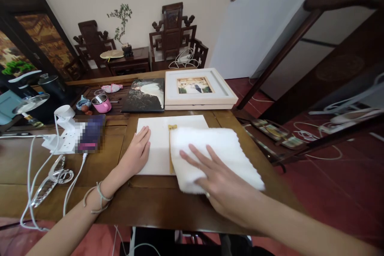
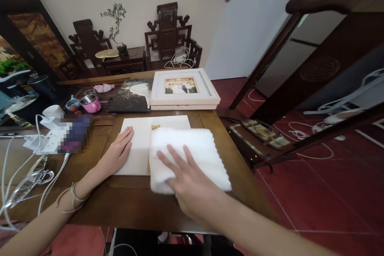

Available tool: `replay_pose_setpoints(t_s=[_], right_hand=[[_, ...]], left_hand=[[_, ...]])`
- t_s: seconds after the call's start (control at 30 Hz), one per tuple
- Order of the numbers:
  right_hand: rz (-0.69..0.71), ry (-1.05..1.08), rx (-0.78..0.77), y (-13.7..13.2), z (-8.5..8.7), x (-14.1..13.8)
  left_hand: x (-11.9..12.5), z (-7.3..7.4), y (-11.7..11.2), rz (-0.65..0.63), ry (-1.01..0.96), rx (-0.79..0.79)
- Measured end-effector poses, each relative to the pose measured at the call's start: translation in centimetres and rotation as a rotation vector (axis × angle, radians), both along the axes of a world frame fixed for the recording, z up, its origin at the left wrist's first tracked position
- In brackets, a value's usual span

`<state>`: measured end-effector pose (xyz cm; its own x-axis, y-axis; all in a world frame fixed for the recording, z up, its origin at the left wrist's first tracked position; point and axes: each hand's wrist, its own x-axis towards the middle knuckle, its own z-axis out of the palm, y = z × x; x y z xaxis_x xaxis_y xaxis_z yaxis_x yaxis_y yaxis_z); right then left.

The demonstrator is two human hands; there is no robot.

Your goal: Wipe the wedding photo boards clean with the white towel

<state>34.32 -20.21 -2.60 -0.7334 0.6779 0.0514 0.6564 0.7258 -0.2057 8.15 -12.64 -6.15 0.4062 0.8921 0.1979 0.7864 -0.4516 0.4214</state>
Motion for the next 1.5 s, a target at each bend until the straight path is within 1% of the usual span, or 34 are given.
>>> replay_pose_setpoints(t_s=[0.07,0.1,0.17,0.23,0.43,0.5,0.53,0.6,0.67,0.77,0.87,0.93,0.97,1.0,1.07,1.13,1.27,1.33,1.4,1.43,1.5], right_hand=[[0.078,0.038,0.003,-1.6,-0.3,0.7],[0.104,0.049,0.001,-1.9,-0.4,1.0],[0.115,0.036,-0.025,-1.5,-0.2,1.3],[0.068,0.007,-0.062,0.1,0.3,0.9],[-0.115,-0.032,-0.107,7.8,1.7,-2.2],[-0.168,-0.057,-0.118,9.1,2.0,-3.4],[-0.181,-0.076,-0.112,9.2,2.0,-3.8],[-0.179,-0.119,-0.066,8.4,2.0,-4.5],[-0.142,-0.145,-0.035,6.4,1.9,-4.8],[-0.069,-0.141,-0.093,2.4,1.6,-4.9],[0.015,-0.087,-0.139,-1.0,1.3,-4.6],[0.073,-0.064,-0.155,-2.2,1.4,-4.5],[0.092,-0.069,-0.169,-2.3,1.5,-4.4],[0.095,-0.078,-0.183,-2.1,1.7,-4.4],[0.066,-0.091,-0.204,-0.6,2.1,-4.3],[0.023,-0.095,-0.190,1.8,2.5,-4.5],[-0.031,-0.151,-0.100,7.3,2.9,-5.4],[-0.052,-0.181,-0.083,8.9,2.8,-6.0],[-0.078,-0.207,-0.059,9.1,2.4,-6.5],[-0.089,-0.211,-0.035,8.7,2.2,-6.8],[-0.081,-0.202,0.010,6.9,1.8,-7.1]], left_hand=[[0.1,0.0,0.0,-0.003,-0.003,0.002],[0.1,0.1,0.0,-0.002,-0.002,0.001],[0.1,0.1,-0.1,0.002,0.004,-0.006],[0.1,0.1,-0.1,0.005,0.005,-0.010],[0.1,0.3,-0.1,0.009,-0.004,-0.023],[0.1,0.3,0.0,0.009,-0.006,-0.030],[0.0,0.2,0.0,0.008,-0.007,-0.028],[0.0,0.0,0.1,0.004,-0.006,-0.019],[-0.1,-0.1,0.1,0.001,0.000,-0.005],[-0.1,-0.3,0.1,0.003,0.003,0.012],[-0.1,-0.2,0.1,0.000,0.000,0.012],[-0.1,-0.1,0.0,-0.002,0.003,0.007],[-0.1,-0.1,0.0,-0.002,0.005,0.005],[-0.1,-0.1,0.0,-0.002,0.007,0.003],[-0.1,-0.1,0.1,-0.003,0.007,0.003],[-0.1,-0.2,0.1,-0.005,0.005,0.002],[-0.2,-0.2,0.2,-0.008,-0.001,-0.001],[-0.2,-0.2,0.2,-0.007,-0.006,-0.004],[-0.2,-0.2,0.2,-0.008,-0.008,-0.008],[-0.3,-0.2,0.2,-0.010,-0.008,-0.007],[-0.3,-0.2,0.2,-0.016,-0.009,0.001]])
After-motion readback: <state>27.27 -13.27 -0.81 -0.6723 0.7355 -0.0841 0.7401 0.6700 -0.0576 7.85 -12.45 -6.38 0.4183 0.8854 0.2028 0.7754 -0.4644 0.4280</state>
